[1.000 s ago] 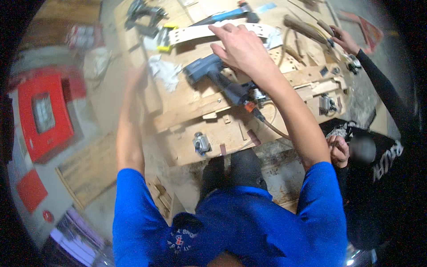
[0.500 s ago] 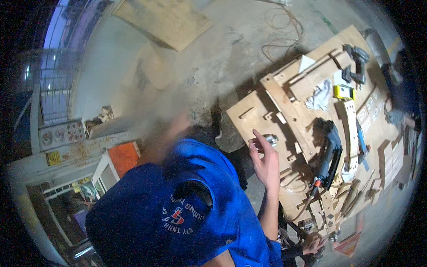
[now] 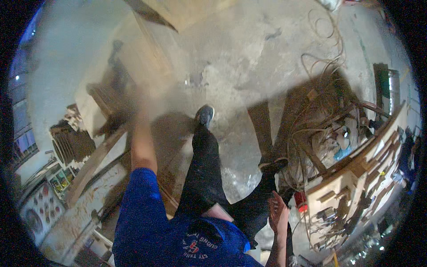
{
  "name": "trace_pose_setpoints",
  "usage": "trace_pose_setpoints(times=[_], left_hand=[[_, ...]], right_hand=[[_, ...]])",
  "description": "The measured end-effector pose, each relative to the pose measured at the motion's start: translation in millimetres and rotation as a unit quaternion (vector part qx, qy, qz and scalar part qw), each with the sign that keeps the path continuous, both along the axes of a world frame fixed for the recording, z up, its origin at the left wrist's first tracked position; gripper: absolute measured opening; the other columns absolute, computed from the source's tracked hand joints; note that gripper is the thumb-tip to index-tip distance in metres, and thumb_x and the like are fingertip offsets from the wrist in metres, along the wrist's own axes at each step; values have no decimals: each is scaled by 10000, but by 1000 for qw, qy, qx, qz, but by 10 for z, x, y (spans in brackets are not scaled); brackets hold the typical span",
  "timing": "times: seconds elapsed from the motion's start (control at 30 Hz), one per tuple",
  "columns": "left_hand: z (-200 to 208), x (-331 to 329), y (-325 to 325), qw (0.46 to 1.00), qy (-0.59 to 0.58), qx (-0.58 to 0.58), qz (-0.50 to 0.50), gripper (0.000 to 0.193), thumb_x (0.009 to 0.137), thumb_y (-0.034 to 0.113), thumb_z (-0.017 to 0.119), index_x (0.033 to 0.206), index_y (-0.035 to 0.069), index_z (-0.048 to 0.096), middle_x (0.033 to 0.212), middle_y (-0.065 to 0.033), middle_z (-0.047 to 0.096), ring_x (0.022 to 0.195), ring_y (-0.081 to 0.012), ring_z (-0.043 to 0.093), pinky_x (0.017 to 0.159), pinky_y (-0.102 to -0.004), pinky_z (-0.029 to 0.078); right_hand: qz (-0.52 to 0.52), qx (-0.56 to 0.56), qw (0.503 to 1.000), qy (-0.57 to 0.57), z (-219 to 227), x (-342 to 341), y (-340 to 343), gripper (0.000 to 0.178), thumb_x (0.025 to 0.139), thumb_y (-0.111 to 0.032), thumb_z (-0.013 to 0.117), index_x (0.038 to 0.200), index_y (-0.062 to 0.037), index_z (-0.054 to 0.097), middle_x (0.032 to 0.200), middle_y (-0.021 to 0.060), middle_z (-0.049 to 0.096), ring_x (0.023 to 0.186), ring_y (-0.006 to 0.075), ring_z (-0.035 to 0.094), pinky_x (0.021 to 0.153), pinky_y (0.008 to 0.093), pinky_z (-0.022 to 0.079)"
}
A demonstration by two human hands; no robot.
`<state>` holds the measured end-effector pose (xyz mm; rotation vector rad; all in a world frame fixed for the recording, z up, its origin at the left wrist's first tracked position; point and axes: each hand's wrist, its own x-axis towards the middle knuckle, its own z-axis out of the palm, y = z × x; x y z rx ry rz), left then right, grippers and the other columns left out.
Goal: The person assembles small wooden pieces on a workbench, using a nail gun to fasten them together. They repeatedly pick up pieces, align them, and drive nails into the joints, then place the assembled units aside.
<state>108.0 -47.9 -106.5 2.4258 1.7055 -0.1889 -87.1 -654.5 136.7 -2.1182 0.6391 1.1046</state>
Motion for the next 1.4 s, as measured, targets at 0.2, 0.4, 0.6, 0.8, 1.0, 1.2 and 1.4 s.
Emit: trace_pose_setpoints(times=[0.2, 0.4, 0.6, 0.8, 1.0, 1.2, 1.4], left_hand=[[-1056, 595, 886, 998, 49, -40, 5, 891, 803, 624, 773, 1384, -25, 583, 1372, -255, 609, 1299, -354, 574, 1026, -490, 511], [-44, 244, 837, 775, -271, -569, 60, 634, 944, 328, 737, 1426, -17, 511, 1272, -104, 645, 1168, -242, 630, 943, -383, 546], [2169, -367, -1440, 791, -95, -580, -169, 596, 860, 92, 820, 1366, -13, 524, 1248, -111, 641, 1108, -189, 641, 944, -377, 554], [3611, -1249, -4561, 757, -8, -409, -508, 770, 736, 175, 919, 1314, -7, 445, 1168, -237, 658, 1067, -305, 681, 921, -419, 546], [4271, -1425, -6559, 633, -119, -638, -422, 583, 1026, 377, 637, 1409, -26, 460, 1238, -269, 644, 1146, -333, 666, 927, -440, 574], [4345, -1005, -7380, 702, -119, -588, -383, 570, 1076, 360, 552, 1519, 32, 407, 1352, -221, 592, 1178, -307, 657, 927, -422, 593], [3411, -1367, -7389, 705, -16, -621, -341, 474, 1058, 277, 608, 1461, 72, 467, 1333, -150, 610, 1146, -278, 665, 902, -415, 591]], right_hand=[[151, -45, 987, 38, -465, -175, 932, 405, 975, -137, 609, 1365, -31, 623, 1074, 181, 744, 949, 295, 747, 797, 402, 591], [101, -5, 995, 19, -200, 170, 1125, 402, 988, -163, 613, 1371, -42, 617, 1138, 217, 728, 1014, 366, 723, 848, 445, 582], [-60, 123, 982, -130, 381, 560, 687, 511, 1012, -163, 607, 1502, -59, 511, 1300, 185, 685, 1151, 262, 683, 999, 393, 534], [-277, 307, 825, -386, 1508, 661, -372, 649, 1089, -322, 516, 1630, -116, 225, 1486, 247, 516, 1419, 333, 482, 1149, 418, 396], [-455, 352, 788, -221, 1387, -26, -2648, 620, 1109, -557, 355, 1213, -40, 682, 1074, 27, 678, 943, 184, 612, 895, 335, 508], [-106, 295, 931, -186, 1221, -587, -3596, 663, 1103, -533, 323, 1349, -16, 656, 1291, 189, 694, 1118, 307, 669, 1012, 432, 497], [2, -130, 921, -366, 1355, -845, -3826, 418, 1012, -417, 525, 1081, -77, 757, 1149, 214, 727, 1104, 402, 676, 967, 478, 519]])
